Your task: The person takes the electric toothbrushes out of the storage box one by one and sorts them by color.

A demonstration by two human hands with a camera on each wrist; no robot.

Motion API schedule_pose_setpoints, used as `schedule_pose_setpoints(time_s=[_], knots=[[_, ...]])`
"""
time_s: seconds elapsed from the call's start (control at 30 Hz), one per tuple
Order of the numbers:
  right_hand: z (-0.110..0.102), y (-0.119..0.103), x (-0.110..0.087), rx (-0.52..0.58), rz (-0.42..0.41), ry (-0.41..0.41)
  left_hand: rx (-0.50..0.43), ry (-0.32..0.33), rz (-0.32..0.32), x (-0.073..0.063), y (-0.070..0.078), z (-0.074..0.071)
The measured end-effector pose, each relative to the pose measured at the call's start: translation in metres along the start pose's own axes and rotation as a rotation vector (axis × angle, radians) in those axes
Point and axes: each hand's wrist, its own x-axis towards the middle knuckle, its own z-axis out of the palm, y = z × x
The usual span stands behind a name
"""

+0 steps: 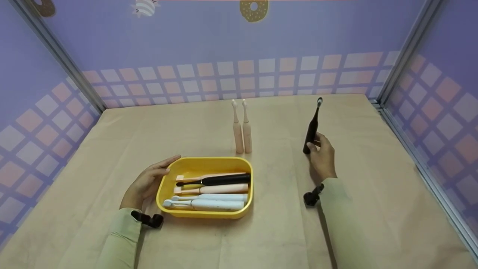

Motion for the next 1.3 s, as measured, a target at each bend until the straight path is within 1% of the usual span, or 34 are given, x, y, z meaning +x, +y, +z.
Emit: schedule_pose_setpoints(time_s=[0.07,0.17,0.4,0.6,0.73,0.83,1.03,1.17,1.3], knots=[[0.0,0.0,0.0,0.0,-0.004,-0.004,-0.007,-0.018,0.002,-0.001,0.0,0.0],[0.0,0.0,-0.001,0.008,-0.004,-0.003,-0.024,-0.028,0.0,-0.001,0.001,0.0],[0.0,0.002,-0.003,0.017,-0.006,0.004,-0.014,-0.022,-0.003,0.0,0.0,-0.001],[0.001,0.002,-0.004,0.023,0.023,0.003,-0.005,-0.016,-0.001,0.001,-0.001,-0.002],[0.001,-0.001,-0.005,0.023,0.029,0.023,-0.005,0.003,-0.006,0.002,-0.001,-0.002],[0.0,-0.004,-0.006,0.031,0.033,0.035,-0.009,0.006,-0.006,0.001,-0.001,-0.002],[-0.004,-0.006,-0.009,0.036,0.02,0.046,0.005,-0.028,0.005,0.002,-0.001,-0.002],[-0.006,-0.006,-0.01,0.058,0.019,0.073,0.001,-0.026,0.002,0.002,-0.001,-0.003],[-0.007,-0.006,-0.011,0.11,0.027,0.11,-0.01,-0.023,-0.001,0.001,-0.001,-0.003]])
